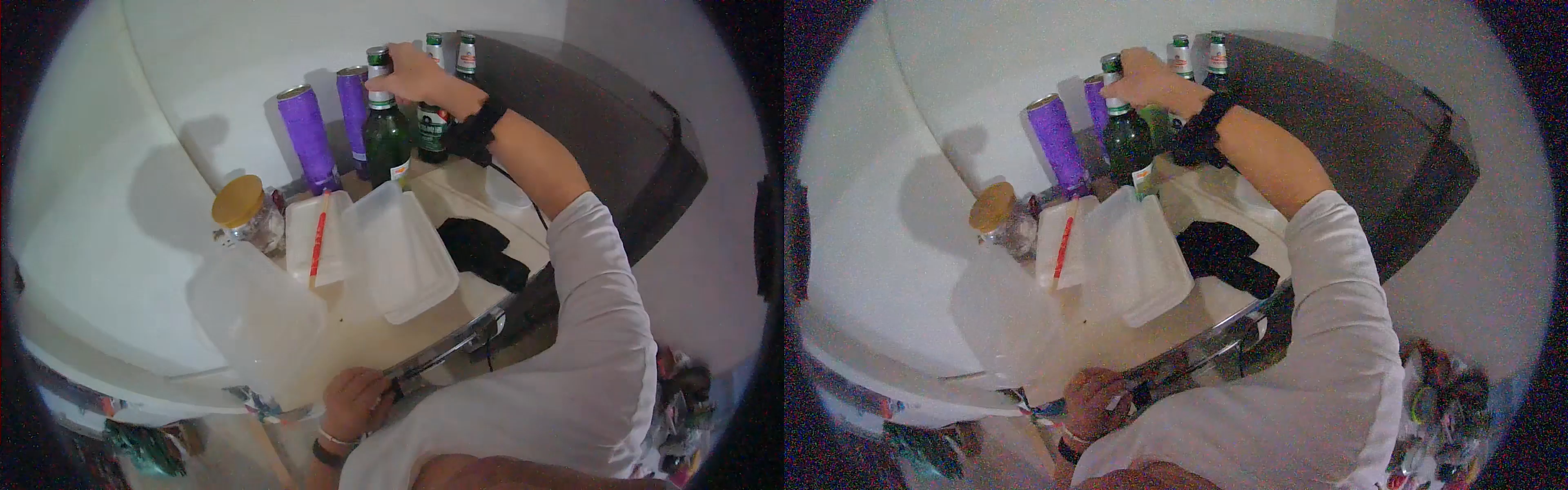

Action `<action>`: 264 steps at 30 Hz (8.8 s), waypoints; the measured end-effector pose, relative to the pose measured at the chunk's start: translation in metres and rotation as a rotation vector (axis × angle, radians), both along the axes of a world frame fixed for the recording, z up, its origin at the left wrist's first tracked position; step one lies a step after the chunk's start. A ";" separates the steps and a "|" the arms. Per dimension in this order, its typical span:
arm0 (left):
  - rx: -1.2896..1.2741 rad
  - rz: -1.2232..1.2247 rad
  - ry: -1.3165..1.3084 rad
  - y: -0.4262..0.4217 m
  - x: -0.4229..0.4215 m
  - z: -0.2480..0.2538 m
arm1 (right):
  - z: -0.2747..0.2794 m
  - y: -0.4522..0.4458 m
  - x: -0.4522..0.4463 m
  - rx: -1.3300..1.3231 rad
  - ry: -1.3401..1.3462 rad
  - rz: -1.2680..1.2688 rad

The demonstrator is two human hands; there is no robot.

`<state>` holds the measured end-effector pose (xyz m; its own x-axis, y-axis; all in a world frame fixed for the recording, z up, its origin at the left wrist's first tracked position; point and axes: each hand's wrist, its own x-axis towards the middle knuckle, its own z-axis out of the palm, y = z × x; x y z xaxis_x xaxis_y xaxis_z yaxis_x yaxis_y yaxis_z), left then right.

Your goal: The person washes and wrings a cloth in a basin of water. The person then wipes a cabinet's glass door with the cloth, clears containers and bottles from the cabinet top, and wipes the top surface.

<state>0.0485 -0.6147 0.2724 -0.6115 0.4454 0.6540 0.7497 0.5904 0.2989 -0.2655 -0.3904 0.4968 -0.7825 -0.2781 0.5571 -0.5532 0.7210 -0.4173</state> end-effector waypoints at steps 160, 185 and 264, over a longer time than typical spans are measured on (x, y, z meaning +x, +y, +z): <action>0.188 0.167 0.073 0.072 -0.035 0.020 | -0.165 0.061 0.175 0.413 -0.603 0.259; 0.779 0.211 -0.318 0.059 -0.043 -0.039 | -0.191 0.081 0.211 0.642 -0.216 0.125; 0.840 0.310 -0.333 0.063 -0.028 -0.024 | -0.206 0.045 0.036 0.817 -0.663 -0.180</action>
<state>0.0209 -0.5515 0.2482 -0.8359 -0.3037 0.4571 0.3955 0.2441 0.8854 -0.2297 -0.3453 0.2911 -0.9276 -0.2249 -0.2984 -0.2507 0.9668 0.0504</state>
